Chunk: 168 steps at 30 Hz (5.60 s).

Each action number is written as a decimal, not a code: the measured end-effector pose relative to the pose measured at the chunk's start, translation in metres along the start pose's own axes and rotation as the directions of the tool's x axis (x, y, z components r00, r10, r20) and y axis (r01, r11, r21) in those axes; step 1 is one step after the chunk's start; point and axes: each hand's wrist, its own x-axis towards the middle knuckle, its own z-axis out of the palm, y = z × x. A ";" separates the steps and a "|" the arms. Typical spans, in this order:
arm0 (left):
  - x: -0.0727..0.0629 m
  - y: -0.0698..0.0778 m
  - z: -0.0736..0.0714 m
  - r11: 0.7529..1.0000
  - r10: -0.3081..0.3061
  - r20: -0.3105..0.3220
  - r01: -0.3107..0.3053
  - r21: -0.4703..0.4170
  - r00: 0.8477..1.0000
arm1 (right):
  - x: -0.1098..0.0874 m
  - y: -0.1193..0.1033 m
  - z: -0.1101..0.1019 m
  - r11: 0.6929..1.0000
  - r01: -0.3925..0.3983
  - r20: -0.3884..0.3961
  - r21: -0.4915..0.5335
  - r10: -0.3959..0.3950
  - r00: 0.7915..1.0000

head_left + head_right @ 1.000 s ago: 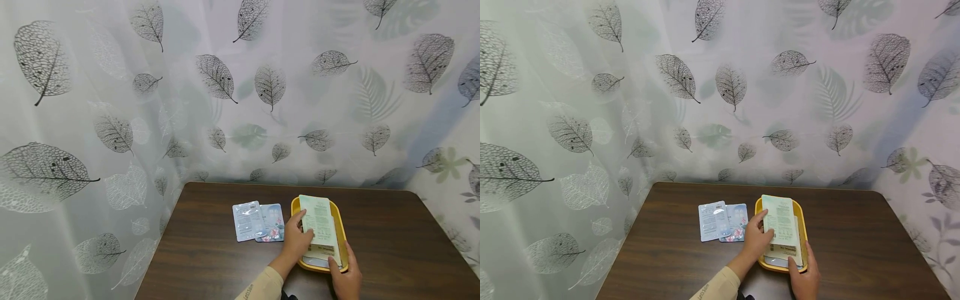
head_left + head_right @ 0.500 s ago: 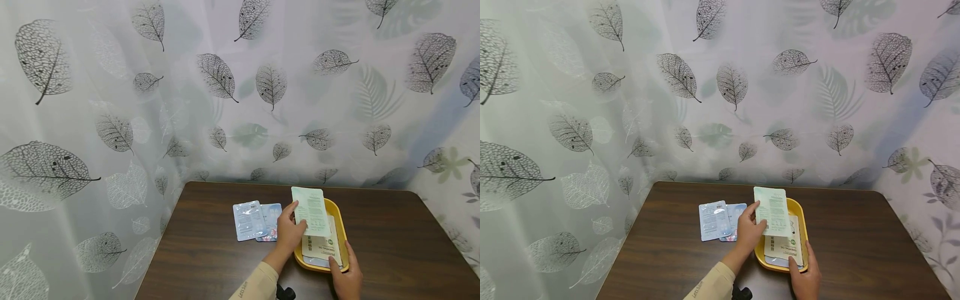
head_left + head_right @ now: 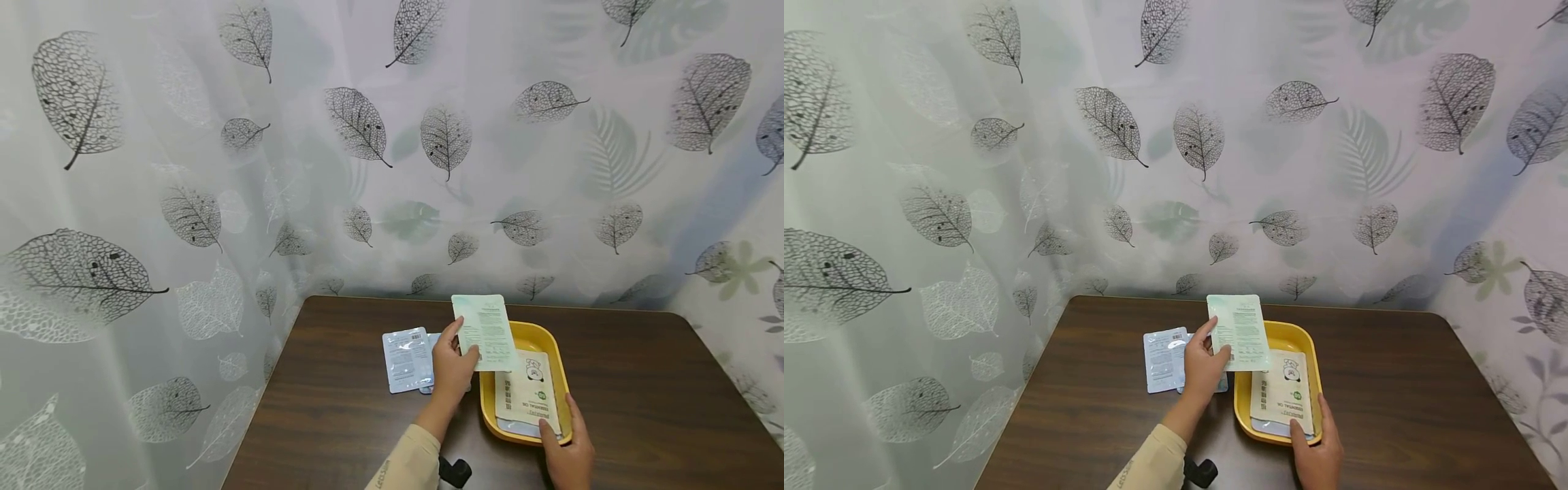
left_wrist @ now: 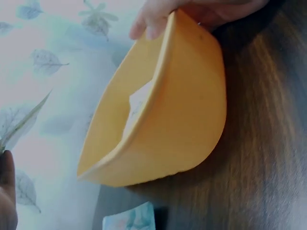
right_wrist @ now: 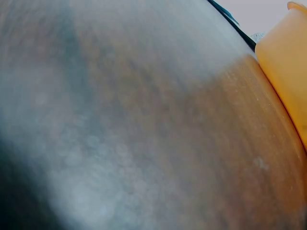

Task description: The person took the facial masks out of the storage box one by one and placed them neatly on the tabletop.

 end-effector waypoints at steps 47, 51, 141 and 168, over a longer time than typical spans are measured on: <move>0.022 0.020 -0.116 1.000 -0.003 -0.342 0.006 0.008 0.940 | 0.003 -0.001 -0.002 1.000 -0.020 0.040 -0.010 0.020 0.999; 0.027 -0.002 -0.127 0.999 -0.033 -0.378 0.040 0.011 0.925 | 0.004 0.000 -0.002 1.000 -0.023 0.041 -0.009 0.023 0.999; 0.025 -0.039 -0.132 0.875 0.131 -0.235 -0.001 0.484 0.963 | 0.000 -0.001 -0.004 0.998 -0.060 0.077 -0.016 0.061 0.995; -0.023 -0.021 0.009 0.962 -0.028 0.184 -0.023 0.270 0.983 | 0.002 -0.001 -0.005 0.999 -0.043 0.068 -0.022 0.044 0.997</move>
